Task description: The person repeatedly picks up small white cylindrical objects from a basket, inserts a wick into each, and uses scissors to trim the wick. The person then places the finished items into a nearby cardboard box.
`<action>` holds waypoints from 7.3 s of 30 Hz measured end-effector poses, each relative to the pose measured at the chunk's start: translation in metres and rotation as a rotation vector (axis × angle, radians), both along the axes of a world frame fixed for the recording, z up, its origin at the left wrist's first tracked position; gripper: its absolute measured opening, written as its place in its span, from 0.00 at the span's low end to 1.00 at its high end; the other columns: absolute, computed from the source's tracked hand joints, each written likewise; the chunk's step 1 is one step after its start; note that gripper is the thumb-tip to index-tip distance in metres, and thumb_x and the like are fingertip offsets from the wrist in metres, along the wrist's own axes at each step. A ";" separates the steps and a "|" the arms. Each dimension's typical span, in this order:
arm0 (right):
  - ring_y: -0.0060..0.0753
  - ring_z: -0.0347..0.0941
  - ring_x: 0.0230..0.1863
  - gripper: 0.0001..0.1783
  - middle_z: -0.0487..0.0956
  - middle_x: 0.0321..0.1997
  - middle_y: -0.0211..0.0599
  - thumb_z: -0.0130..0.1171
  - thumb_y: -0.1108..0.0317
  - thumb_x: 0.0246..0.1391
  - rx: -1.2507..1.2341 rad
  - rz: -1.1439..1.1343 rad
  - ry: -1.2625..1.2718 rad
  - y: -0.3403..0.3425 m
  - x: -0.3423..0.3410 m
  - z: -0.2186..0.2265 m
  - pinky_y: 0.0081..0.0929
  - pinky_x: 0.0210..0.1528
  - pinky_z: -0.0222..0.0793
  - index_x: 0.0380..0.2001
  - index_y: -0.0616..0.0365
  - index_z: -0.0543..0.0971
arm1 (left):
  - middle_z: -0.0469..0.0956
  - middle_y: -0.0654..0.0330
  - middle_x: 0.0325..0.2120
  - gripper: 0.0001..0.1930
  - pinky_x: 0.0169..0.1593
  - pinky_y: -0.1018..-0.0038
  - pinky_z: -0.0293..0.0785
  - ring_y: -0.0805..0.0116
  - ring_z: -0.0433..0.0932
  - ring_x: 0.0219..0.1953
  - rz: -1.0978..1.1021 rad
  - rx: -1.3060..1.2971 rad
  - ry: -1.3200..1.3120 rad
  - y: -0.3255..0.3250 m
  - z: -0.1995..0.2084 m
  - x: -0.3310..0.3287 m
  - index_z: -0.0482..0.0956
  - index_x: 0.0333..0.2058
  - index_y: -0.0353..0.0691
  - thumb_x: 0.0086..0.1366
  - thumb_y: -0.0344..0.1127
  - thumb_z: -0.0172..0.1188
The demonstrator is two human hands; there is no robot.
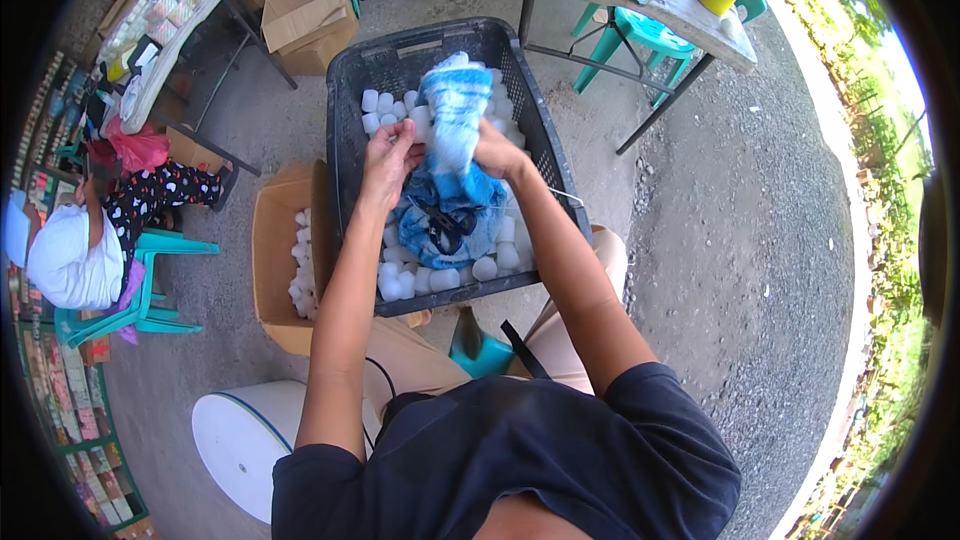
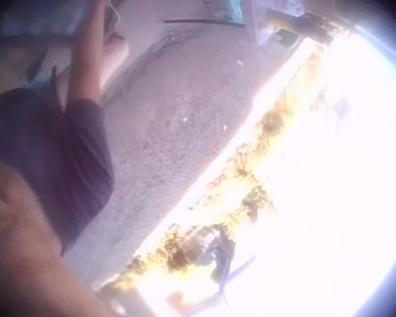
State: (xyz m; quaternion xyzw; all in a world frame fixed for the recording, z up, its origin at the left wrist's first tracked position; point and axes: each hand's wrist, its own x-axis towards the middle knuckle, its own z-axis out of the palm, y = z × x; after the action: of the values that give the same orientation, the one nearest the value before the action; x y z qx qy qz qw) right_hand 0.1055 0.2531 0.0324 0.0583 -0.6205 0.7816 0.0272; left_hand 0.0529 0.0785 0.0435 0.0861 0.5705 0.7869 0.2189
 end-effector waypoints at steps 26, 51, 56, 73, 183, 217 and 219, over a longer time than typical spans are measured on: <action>0.28 0.77 0.41 0.19 0.79 0.43 0.36 0.58 0.62 0.57 -0.371 -0.007 -0.119 0.014 -0.001 -0.003 0.27 0.42 0.76 0.48 0.60 0.74 | 0.76 0.59 0.42 0.22 0.44 0.78 0.73 0.70 0.77 0.41 -0.044 0.204 0.220 0.011 0.013 0.003 0.69 0.52 0.37 0.62 0.35 0.62; 0.23 0.78 0.33 0.14 0.81 0.35 0.34 0.61 0.70 0.53 -0.283 -0.047 0.167 0.006 -0.004 0.001 0.22 0.34 0.76 0.43 0.63 0.79 | 0.63 0.71 0.20 0.22 0.30 0.81 0.59 0.81 0.61 0.22 -0.515 0.149 -0.165 0.008 0.010 0.014 0.73 0.38 0.43 0.68 0.58 0.47; 0.32 0.78 0.35 0.17 0.80 0.39 0.39 0.50 0.58 0.61 -0.689 -0.147 -0.022 0.012 -0.017 -0.007 0.28 0.38 0.76 0.44 0.59 0.77 | 0.60 0.70 0.19 0.24 0.29 0.80 0.57 0.80 0.58 0.22 -0.559 0.382 -0.311 0.015 0.010 0.012 0.71 0.42 0.40 0.69 0.58 0.44; 0.24 0.77 0.34 0.08 0.80 0.35 0.34 0.53 0.74 0.55 -0.361 -0.339 0.125 -0.018 0.001 0.012 0.25 0.36 0.76 0.38 0.61 0.78 | 0.74 0.64 0.27 0.20 0.28 0.82 0.68 0.79 0.73 0.28 0.341 -0.397 0.762 0.025 0.010 0.019 0.75 0.37 0.33 0.51 0.37 0.73; 0.44 0.78 0.34 0.30 0.78 0.33 0.40 0.72 0.54 0.34 1.061 -0.448 0.202 -0.052 0.159 0.118 0.36 0.35 0.72 0.41 0.57 0.76 | 0.71 0.62 0.31 0.13 0.25 0.81 0.58 0.79 0.64 0.24 -0.117 0.330 0.273 -0.051 0.054 0.086 0.71 0.39 0.37 0.60 0.33 0.65; 0.14 0.67 0.28 0.05 0.77 0.29 0.29 0.60 0.74 0.54 0.581 -0.313 0.189 -0.070 0.122 0.121 0.16 0.31 0.64 0.35 0.63 0.78 | 0.74 0.54 0.37 0.24 0.22 0.81 0.65 0.72 0.70 0.26 -0.293 0.504 -0.075 -0.074 0.059 0.080 0.72 0.45 0.39 0.67 0.57 0.48; 0.14 0.68 0.28 0.06 0.77 0.29 0.29 0.61 0.74 0.54 0.525 -0.315 0.174 -0.072 0.126 0.125 0.18 0.32 0.65 0.35 0.63 0.78 | 0.74 0.53 0.39 0.24 0.28 0.77 0.73 0.68 0.74 0.32 -0.264 0.552 -0.120 -0.071 0.064 0.088 0.71 0.46 0.39 0.67 0.56 0.49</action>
State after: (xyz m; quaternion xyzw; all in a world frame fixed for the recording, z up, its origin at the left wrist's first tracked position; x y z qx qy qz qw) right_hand 0.2316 0.1812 0.1575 0.0332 -0.7978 0.5728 0.1852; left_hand 0.1407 0.0076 0.1076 0.1690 0.3054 0.8805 0.3207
